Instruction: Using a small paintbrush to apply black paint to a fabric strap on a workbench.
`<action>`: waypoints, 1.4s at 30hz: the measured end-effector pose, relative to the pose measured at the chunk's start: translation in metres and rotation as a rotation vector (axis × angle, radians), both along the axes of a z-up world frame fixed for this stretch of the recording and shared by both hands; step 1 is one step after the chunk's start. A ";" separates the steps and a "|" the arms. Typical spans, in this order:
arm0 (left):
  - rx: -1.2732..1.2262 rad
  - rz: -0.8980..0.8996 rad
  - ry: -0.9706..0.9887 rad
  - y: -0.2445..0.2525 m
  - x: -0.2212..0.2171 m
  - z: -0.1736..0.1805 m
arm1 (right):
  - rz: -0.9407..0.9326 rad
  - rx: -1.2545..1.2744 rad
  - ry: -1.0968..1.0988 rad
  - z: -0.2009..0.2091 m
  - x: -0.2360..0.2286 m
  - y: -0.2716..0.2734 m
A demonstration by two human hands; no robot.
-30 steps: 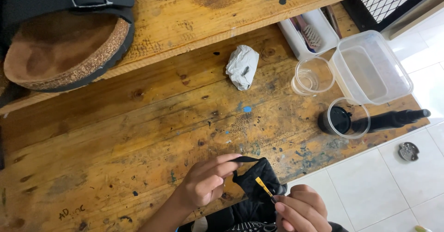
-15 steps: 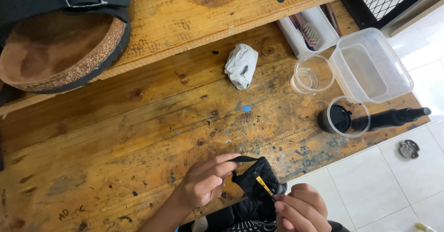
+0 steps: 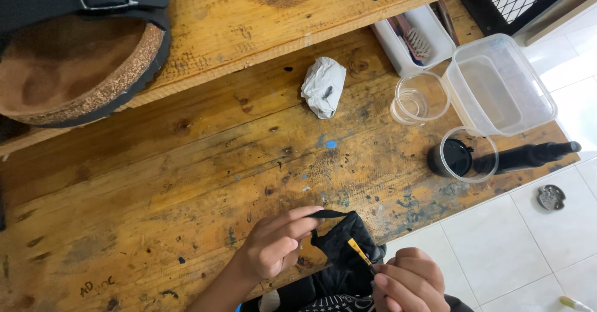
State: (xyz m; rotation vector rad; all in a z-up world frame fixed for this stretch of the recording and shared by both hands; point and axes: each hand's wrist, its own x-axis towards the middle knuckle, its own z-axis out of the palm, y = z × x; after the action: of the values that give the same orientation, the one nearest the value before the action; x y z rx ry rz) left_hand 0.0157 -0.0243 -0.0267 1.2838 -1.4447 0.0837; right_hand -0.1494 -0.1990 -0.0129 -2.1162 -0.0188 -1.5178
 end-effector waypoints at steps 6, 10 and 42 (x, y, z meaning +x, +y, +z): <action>0.019 0.037 -0.002 -0.002 0.000 0.008 | -0.020 0.032 0.017 0.006 0.006 0.003; 0.042 0.044 -0.005 -0.001 0.000 0.006 | -0.010 0.026 0.048 0.002 0.001 0.000; 0.025 0.030 -0.003 -0.003 0.002 0.012 | -0.084 0.084 0.000 -0.001 0.008 0.002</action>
State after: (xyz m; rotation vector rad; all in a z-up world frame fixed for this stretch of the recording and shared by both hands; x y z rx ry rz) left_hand 0.0182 -0.0277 -0.0147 1.3260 -1.4333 0.0875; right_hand -0.1410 -0.1970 -0.0142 -2.0740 0.1327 -1.5391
